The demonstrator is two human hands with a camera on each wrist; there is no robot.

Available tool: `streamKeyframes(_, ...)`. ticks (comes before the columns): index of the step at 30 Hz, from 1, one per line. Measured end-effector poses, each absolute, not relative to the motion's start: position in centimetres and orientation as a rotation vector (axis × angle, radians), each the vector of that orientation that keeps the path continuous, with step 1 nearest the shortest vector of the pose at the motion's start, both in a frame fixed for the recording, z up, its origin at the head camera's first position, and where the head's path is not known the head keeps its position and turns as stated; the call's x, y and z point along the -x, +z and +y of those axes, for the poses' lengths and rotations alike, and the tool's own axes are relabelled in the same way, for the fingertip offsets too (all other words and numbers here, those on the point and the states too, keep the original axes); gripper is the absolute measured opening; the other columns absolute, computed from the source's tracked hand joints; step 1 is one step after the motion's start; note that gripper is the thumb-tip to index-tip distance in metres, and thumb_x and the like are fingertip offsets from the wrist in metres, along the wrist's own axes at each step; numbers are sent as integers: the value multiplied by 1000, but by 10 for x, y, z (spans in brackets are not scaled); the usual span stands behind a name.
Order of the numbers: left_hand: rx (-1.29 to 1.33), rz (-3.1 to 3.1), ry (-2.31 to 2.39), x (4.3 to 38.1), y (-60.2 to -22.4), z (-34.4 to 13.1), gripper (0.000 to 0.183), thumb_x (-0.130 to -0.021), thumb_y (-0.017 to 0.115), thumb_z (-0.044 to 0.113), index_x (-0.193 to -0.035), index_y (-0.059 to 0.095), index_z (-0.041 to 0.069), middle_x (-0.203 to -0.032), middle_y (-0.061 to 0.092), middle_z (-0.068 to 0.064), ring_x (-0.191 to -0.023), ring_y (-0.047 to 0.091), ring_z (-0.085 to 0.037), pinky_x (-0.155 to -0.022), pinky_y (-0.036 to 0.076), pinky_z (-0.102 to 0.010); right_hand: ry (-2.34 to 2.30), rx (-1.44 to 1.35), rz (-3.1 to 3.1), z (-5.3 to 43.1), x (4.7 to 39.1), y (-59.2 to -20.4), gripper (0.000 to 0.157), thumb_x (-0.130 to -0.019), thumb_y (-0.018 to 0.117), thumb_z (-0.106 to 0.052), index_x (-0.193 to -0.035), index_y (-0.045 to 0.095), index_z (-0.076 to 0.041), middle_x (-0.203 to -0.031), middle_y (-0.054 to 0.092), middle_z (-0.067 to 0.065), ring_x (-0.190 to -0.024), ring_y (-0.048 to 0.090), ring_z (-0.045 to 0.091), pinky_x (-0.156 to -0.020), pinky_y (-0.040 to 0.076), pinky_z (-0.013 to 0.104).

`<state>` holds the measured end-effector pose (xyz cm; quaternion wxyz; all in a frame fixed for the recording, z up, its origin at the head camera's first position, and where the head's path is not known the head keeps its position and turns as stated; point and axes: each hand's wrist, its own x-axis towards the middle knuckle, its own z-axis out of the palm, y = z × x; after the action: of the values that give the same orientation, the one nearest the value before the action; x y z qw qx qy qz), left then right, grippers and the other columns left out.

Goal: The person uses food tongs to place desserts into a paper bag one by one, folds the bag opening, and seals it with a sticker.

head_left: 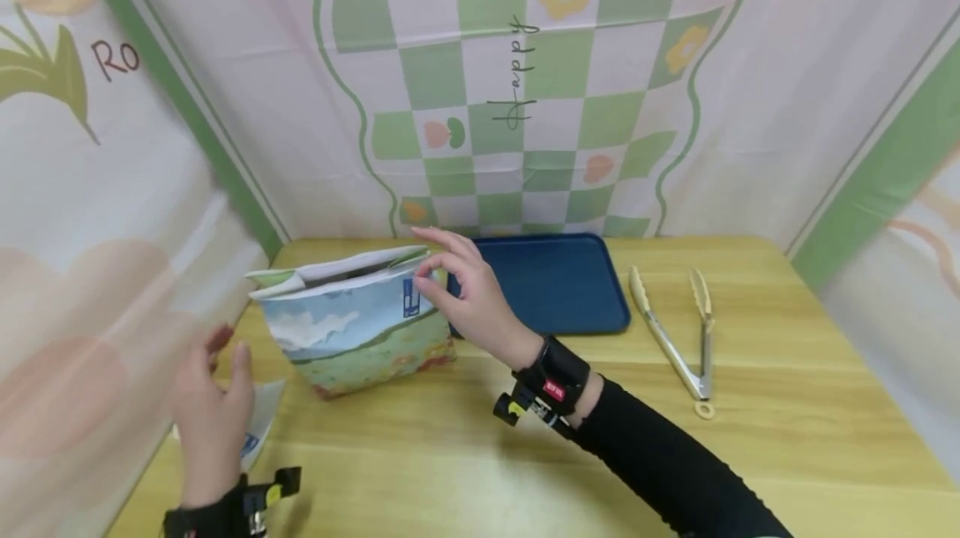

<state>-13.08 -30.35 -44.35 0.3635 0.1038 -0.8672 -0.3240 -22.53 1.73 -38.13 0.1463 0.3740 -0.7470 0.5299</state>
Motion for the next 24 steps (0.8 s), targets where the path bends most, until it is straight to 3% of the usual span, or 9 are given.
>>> streamKeyframes(2, -88, -2197, -914, 142, -437, -297, 52, -96, 61, 16, -145, 45, 14, -148, 49, -10, -135, 45, -31, -115, 35, -39, 1502, -1108, -2176, 13, 228, -380, 8, -99, 58, -21, -101, 65, -18, -157, 39, -3, -148, 30, 16, -119, 28, 33)
streamKeyframes(4, 61, -2194, -958, 151, -432, -293, 62, -95, 61, 15, -151, 36, 19, -158, 36, -6, -144, 34, -27, -121, 25, -35, 1493, -1120, -2209, 10, 229, -378, 9, -99, 58, -23, -102, 65, -17, -157, 37, -3, -122, 57, 15, -96, 45, 23)
streamKeyframes(7, 160, -2188, -954, 161, -428, -287, 67, -94, 62, 16, -154, 31, 20, -159, 30, -7, -145, 30, -24, -122, 21, -35, 1496, -1098, -2267, 8, 228, -376, 12, -100, 56, -25, -103, 64, -17, -154, 42, -1, -84, 64, 19, -65, 39, 25)
streamKeyframes(11, 148, -2125, -921, 167, -429, -282, 57, -94, 65, 17, -147, 44, 18, -135, 44, -21, -124, 42, -25, -108, 29, -23, 1546, -1029, -2325, 9, 224, -376, 15, -100, 55, -29, -105, 63, -17, -142, 56, 1, -82, 62, 21, -66, 36, 28)
streamKeyframes(12, 148, -2107, -909, 168, -431, -282, 51, -94, 65, 18, -143, 50, 18, -128, 45, -23, -118, 44, -26, -105, 30, -21, 1570, -1012, -2336, 9, 224, -377, 16, -101, 54, -30, -105, 63, -18, -138, 60, 1, -91, 63, 19, -70, 36, 29)
streamKeyframes(15, 189, -2047, -895, 170, -435, -280, 35, -92, 68, 18, -127, 66, 12, -118, 50, -23, -111, 47, -28, -103, 32, -16, 1661, -972, -2360, 11, 224, -378, 16, -100, 55, -31, -104, 64, -19, -128, 67, 0, -92, 64, 15, -71, 37, 28)
streamKeyframes(16, 213, -2030, -892, 170, -436, -280, 31, -92, 68, 17, -121, 69, 9, -119, 53, -22, -113, 49, -29, -105, 33, -16, 1682, -960, -2372, 12, 225, -379, 16, -100, 55, -31, -104, 64, -19, -126, 68, -1, -90, 63, 14, -72, 40, 28)
streamKeyframes(18, 262, -2013, -886, 171, -440, -280, 26, -92, 68, 17, -115, 70, 4, -124, 58, -21, -123, 51, -33, -113, 33, -19, 1707, -930, -2412, 14, 225, -380, 16, -101, 54, -30, -106, 64, -19, -119, 69, -3, -111, 60, 9, -87, 43, 29)
streamKeyframes(24, 336, -2072, -755, 176, -453, -276, 18, -90, 67, 8, -105, 66, -3, -129, 64, -18, -132, 50, -38, -120, 31, -32, 1668, -833, -2583, 14, 227, -386, 14, -101, 55, -26, -108, 64, -18, -104, 67, -2, -94, 58, 13, -83, 48, 33)
